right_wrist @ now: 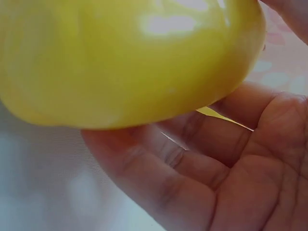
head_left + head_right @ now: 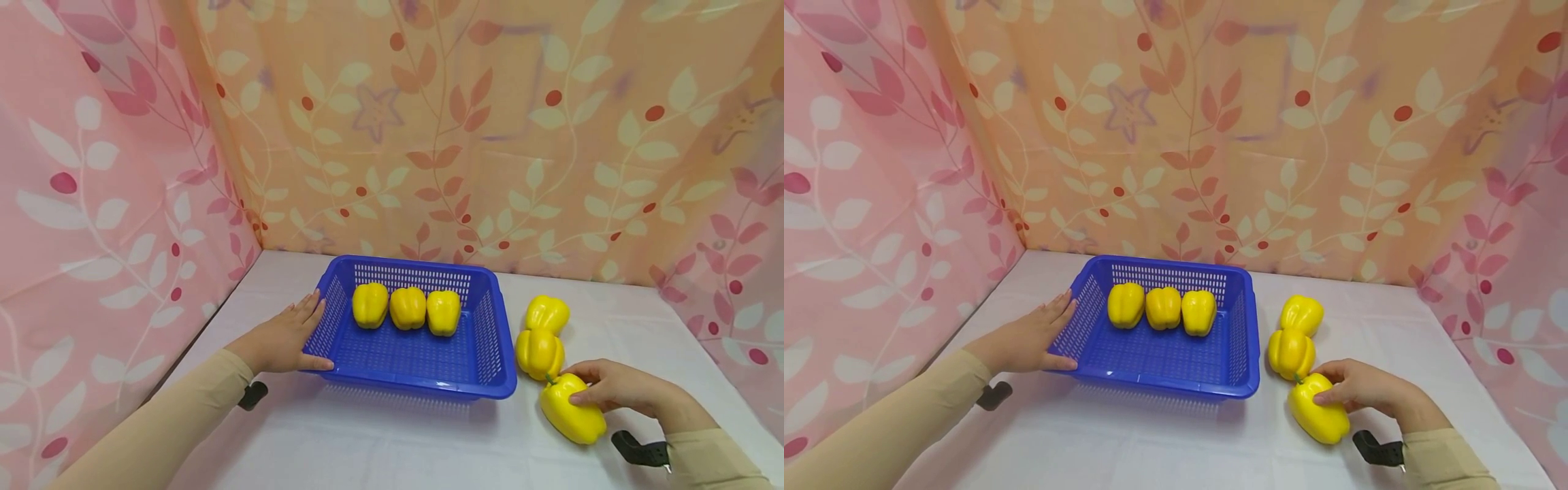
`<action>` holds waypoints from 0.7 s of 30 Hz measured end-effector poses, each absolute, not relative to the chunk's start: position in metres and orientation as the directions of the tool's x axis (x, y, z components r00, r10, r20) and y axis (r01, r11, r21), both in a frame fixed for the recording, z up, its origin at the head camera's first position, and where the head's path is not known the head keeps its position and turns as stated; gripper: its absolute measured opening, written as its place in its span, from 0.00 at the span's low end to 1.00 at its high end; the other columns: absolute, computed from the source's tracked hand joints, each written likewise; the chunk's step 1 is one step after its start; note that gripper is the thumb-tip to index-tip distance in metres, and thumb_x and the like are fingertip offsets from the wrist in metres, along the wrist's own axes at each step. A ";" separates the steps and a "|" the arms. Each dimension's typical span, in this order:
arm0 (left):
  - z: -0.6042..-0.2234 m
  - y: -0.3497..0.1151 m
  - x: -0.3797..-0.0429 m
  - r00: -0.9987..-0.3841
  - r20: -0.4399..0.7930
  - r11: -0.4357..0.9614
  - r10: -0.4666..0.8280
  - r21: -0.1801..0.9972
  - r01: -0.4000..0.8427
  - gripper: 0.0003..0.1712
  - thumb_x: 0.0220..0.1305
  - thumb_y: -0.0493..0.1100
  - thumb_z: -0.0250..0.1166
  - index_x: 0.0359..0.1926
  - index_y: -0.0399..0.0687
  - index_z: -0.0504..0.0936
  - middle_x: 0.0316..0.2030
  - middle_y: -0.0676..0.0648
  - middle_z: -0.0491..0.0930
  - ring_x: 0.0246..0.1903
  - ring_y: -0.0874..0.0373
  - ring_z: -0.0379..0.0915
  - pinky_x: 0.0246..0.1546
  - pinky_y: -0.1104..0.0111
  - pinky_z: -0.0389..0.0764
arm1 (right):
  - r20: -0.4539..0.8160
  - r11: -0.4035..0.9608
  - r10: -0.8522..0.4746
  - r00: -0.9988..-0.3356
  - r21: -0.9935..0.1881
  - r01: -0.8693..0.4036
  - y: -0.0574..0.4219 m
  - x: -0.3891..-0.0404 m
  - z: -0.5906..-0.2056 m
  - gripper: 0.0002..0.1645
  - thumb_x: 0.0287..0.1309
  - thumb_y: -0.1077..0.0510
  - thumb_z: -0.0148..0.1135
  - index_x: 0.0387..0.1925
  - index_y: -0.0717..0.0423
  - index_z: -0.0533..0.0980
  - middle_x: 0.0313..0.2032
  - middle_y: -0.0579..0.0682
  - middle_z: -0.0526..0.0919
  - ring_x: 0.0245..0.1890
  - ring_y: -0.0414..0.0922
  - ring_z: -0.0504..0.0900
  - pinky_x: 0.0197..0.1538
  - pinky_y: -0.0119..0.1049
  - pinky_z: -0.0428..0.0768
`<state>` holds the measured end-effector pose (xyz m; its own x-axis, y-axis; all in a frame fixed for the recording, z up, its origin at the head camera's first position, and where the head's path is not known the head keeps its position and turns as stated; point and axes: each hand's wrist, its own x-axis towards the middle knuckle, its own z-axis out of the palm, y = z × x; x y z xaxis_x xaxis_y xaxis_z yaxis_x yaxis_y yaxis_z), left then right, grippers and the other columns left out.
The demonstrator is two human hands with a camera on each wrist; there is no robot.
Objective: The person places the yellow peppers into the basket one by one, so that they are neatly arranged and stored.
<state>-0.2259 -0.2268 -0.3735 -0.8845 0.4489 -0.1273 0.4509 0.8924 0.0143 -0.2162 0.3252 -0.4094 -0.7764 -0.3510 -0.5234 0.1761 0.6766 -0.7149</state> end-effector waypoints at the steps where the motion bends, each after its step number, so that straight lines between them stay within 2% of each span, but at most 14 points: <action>1: -0.374 -0.227 -0.226 -0.885 -0.126 0.892 0.449 0.014 0.451 0.68 0.42 0.83 0.46 0.70 0.38 0.44 0.70 0.38 0.35 0.69 0.43 0.31 0.66 0.50 0.45 | -0.523 0.677 -0.353 -0.776 -0.715 0.174 0.325 -0.216 -0.409 0.30 0.55 0.52 0.62 0.55 0.65 0.69 0.45 0.53 0.77 0.39 0.48 0.74 0.42 0.48 0.78; 10: -0.374 -0.228 -0.226 -0.885 -0.119 0.892 0.449 0.016 0.451 0.67 0.43 0.82 0.48 0.70 0.38 0.44 0.70 0.38 0.35 0.69 0.44 0.31 0.66 0.50 0.45 | -0.508 0.696 -0.371 -0.777 -0.707 0.130 0.320 -0.215 -0.406 0.31 0.54 0.52 0.63 0.55 0.64 0.69 0.45 0.52 0.76 0.39 0.48 0.72 0.40 0.46 0.77; 21: -0.374 -0.227 -0.226 -0.881 -0.123 0.889 0.456 0.014 0.458 0.67 0.43 0.82 0.48 0.70 0.37 0.43 0.70 0.37 0.35 0.69 0.42 0.32 0.65 0.49 0.46 | -0.467 0.698 -0.412 -0.782 -0.714 0.058 0.325 -0.214 -0.404 0.32 0.53 0.51 0.63 0.57 0.62 0.69 0.49 0.56 0.75 0.42 0.49 0.73 0.42 0.50 0.78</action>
<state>-0.2256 -0.2274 -0.3738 -0.8814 0.4560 -0.1230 0.4579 0.8889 0.0143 -0.2135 0.3252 -0.4043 -0.7823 -0.4122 -0.4671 0.0584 0.6980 -0.7137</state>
